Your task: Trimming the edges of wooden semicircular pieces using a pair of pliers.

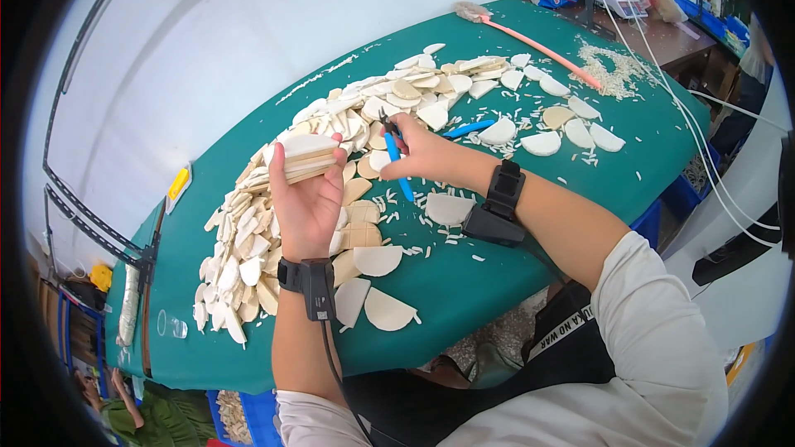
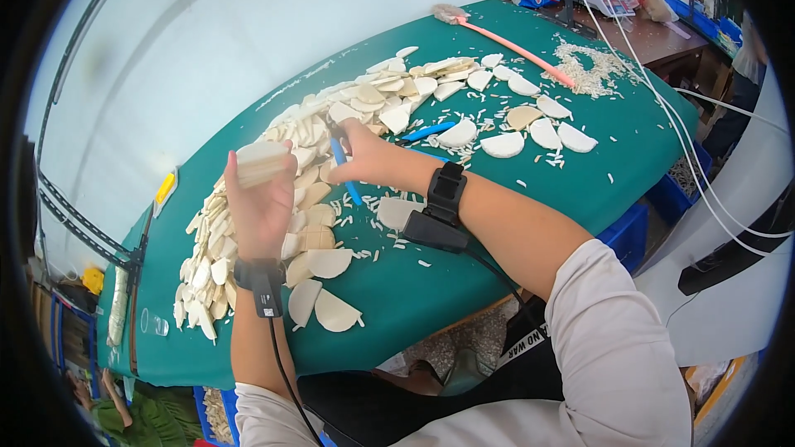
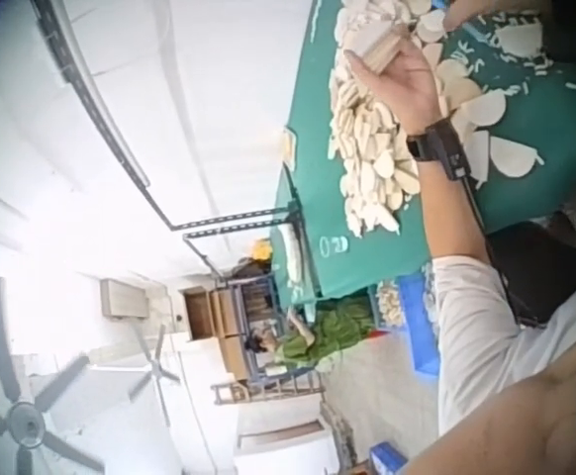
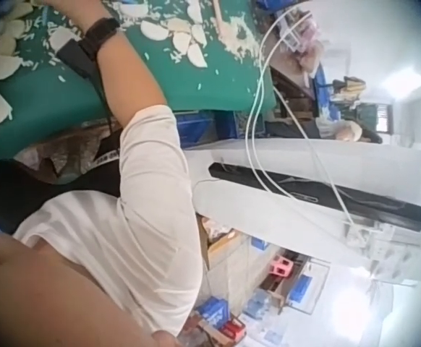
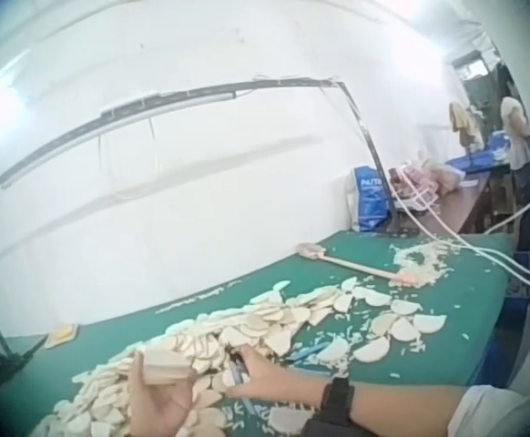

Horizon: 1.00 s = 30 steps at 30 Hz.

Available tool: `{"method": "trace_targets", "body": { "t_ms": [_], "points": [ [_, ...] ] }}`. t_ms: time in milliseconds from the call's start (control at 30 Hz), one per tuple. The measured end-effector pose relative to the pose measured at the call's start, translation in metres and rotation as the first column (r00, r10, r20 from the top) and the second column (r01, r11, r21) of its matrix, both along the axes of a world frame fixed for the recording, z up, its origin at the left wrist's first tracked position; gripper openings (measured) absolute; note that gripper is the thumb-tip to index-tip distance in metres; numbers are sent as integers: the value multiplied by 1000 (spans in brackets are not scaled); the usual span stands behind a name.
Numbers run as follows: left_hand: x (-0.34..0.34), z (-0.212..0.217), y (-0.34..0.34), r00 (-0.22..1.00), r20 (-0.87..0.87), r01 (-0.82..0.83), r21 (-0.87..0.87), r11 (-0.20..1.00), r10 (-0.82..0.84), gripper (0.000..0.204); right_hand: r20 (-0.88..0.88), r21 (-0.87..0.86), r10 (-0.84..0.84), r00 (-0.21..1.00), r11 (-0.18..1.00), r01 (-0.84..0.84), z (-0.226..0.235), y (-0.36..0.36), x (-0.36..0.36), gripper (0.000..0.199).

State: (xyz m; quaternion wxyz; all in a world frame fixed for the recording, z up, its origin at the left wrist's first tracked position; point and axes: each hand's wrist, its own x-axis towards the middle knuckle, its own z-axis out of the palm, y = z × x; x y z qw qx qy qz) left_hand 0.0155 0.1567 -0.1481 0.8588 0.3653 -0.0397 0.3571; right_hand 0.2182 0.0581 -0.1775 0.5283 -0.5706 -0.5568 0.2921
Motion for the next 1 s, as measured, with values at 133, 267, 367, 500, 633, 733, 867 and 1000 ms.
{"method": "trace_targets", "body": {
  "t_ms": [133, 267, 367, 500, 633, 733, 867, 1000],
  "points": [
    [2, -2, -4, 985, -41, -173, -87, 981, 170, 52, 369, 102, -22, 929, 995, -17, -3, -2, -5, 70],
    [5, -1, -4, 985, -107, -156, -250, 956, 133, 52, 523, 208, -69, 850, 977, -49, -14, 1, -6, 59],
    [5, -4, -3, 976, -146, -192, -240, 952, 160, 53, 565, 252, -100, 819, 966, -56, -10, -3, -6, 58],
    [4, -6, -1, 971, -186, -201, -292, 935, 151, 53, 670, 409, -192, 717, 902, -141, 2, -9, -6, 61],
    [6, -7, -4, 974, -191, -168, -270, 948, 118, 54, 658, 428, -225, 718, 897, -111, -2, -8, -7, 61],
    [8, -3, -11, 977, -199, -129, -275, 953, 75, 52, 592, 456, -290, 752, 890, -16, -7, -6, -10, 57],
    [12, -3, -16, 984, -175, -87, -288, 954, 37, 50, 553, 486, -354, 754, 872, 52, -15, 1, -5, 54],
    [9, -8, -13, 975, -190, -153, -202, 967, 114, 46, 676, 495, -401, 618, 869, 22, -4, -5, -11, 53]
  ]
}}
